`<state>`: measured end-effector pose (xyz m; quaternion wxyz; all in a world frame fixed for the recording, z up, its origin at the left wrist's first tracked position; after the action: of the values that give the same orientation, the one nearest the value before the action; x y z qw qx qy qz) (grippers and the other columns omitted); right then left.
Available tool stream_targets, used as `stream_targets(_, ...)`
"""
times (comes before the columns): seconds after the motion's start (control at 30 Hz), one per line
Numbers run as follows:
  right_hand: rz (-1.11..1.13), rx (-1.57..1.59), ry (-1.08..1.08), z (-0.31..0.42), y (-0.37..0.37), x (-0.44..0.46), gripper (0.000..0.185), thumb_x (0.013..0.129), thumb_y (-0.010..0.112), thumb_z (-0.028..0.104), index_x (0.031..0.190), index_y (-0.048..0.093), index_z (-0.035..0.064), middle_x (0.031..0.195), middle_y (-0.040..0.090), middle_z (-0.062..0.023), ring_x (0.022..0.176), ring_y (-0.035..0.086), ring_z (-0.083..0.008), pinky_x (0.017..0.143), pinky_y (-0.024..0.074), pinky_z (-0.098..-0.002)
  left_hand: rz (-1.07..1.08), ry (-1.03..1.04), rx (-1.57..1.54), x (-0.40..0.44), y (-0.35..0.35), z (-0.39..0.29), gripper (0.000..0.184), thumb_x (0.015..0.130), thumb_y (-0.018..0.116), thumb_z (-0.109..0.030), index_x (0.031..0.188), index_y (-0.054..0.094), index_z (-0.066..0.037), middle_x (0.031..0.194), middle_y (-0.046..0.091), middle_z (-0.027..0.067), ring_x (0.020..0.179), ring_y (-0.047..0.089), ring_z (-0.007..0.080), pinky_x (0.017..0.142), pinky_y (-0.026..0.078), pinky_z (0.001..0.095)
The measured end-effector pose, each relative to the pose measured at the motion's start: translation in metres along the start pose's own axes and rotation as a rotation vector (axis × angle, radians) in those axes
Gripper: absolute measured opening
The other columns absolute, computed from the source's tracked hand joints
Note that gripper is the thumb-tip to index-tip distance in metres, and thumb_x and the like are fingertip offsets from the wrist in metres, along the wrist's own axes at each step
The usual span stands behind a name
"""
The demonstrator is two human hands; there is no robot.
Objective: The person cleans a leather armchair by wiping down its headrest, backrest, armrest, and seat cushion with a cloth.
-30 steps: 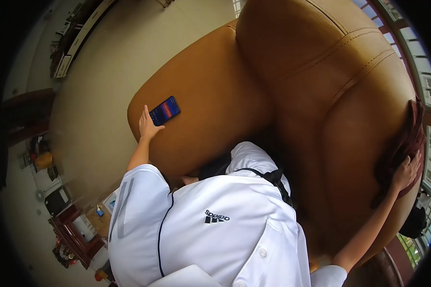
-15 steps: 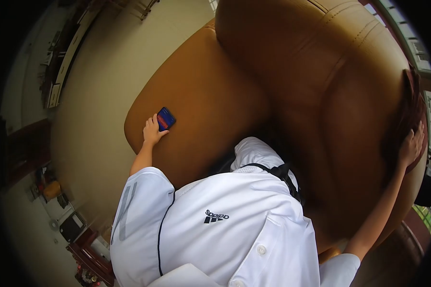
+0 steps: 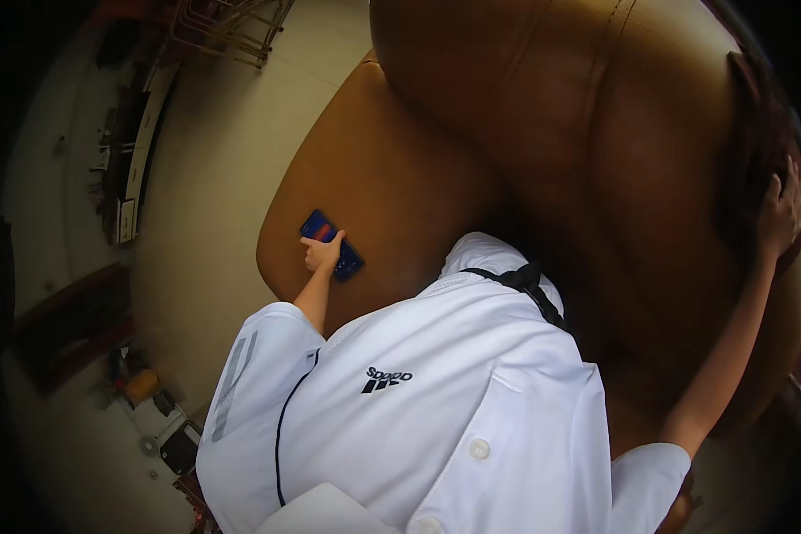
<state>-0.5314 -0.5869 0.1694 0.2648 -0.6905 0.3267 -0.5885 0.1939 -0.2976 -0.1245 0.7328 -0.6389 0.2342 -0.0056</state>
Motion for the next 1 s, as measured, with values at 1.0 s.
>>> stream_targets(1.0,-0.057,0.049,0.131,0.033,-0.002,-0.007,0.040,0.084,0.041,0.038,0.123,0.043,0.0264,0.127,0.043,0.0025,0.120,0.037,-0.0190,0.099,0.0285,-0.0346,-0.031,0.758,0.231,-0.027,-0.013,-0.236,0.109,0.053,0.071,-0.054,0.129,0.015,0.002,0.083,0.060,0.0182,0.073,0.061,0.0308,0.066,0.048,0.0374)
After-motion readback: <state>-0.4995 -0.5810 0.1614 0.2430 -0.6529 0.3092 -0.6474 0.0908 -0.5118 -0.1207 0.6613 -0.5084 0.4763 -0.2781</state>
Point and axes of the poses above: each hand's wrist, its own x-axis towards the middle knuckle, its own y-axis out of the palm, z = x × y, the point moved 6 cm from there along x, towards the middle knuckle
